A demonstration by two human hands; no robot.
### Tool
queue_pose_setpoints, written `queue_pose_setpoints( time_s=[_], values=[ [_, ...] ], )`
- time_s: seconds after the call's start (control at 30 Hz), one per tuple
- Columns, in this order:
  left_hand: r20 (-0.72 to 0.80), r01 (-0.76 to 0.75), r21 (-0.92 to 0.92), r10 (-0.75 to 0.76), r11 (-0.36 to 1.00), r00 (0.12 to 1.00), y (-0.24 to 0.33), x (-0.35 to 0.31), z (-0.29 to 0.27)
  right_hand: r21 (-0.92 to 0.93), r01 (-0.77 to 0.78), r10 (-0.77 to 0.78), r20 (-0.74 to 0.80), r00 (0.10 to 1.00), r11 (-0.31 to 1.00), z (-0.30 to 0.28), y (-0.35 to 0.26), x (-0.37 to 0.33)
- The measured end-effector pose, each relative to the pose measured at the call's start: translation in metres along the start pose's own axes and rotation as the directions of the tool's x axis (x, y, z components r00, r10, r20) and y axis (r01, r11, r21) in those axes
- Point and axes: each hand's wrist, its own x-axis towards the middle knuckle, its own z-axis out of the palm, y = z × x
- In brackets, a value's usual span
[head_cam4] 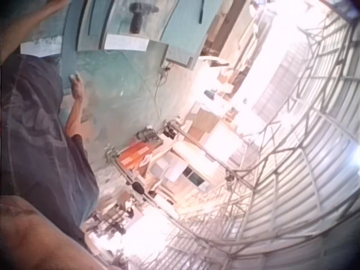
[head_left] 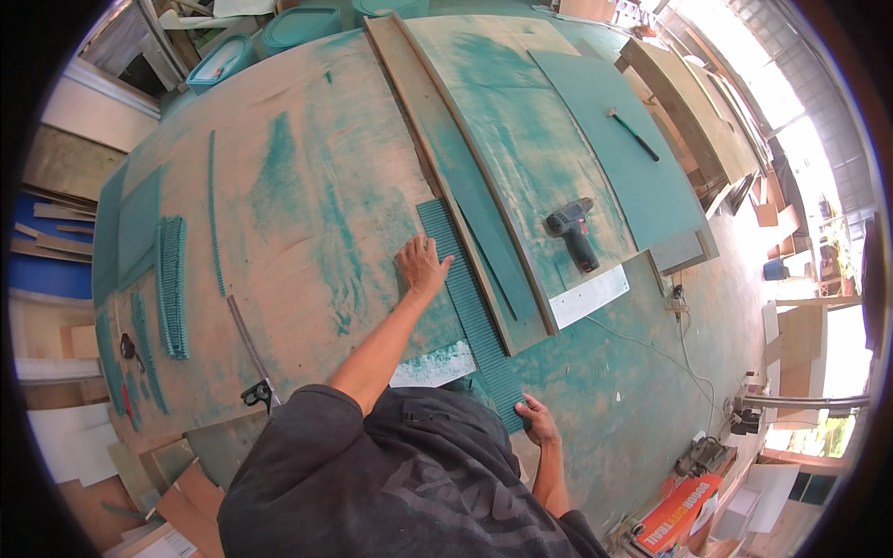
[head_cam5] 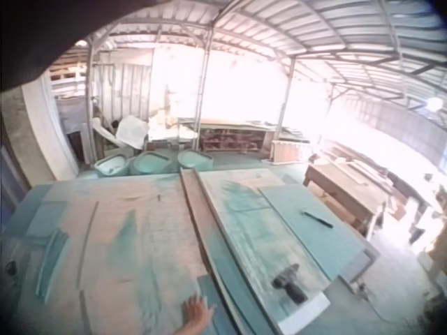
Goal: The person places a ridged green slat against a wooden guide on a workbench and uses a metallic ruler to measure and align it.
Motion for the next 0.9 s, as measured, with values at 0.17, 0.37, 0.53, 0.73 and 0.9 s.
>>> queue_pose_setpoints(
  time_s=[0.17,0.37,0.53,0.73,0.9],
  values=[
    [0.059,0.003,-0.075,0.002,0.997,0.998,0.004,0.006,-0.016,-0.069,0.020,-0.022,-0.025,0.999,0.997,-0.005,0.001,0.006],
    [0.418,-0.166,0.175,0.079,0.970,0.905,-0.001,0.039,-0.049,-0.243,0.060,-0.087,-0.103,0.991,0.968,0.007,-0.002,0.016],
    [0.413,-0.152,0.147,0.079,0.977,0.907,-0.003,0.049,-0.050,-0.307,0.068,-0.106,-0.108,0.989,0.949,0.020,-0.012,0.021],
    [0.407,-0.146,0.172,0.065,0.974,0.911,-0.010,0.058,-0.050,-0.401,0.083,-0.126,-0.083,0.988,0.912,0.023,-0.016,0.027],
    [0.405,-0.159,0.264,0.041,0.951,0.914,-0.008,0.071,-0.059,-0.395,0.087,-0.135,-0.094,0.986,0.914,0.017,-0.011,0.028]
  ],
)
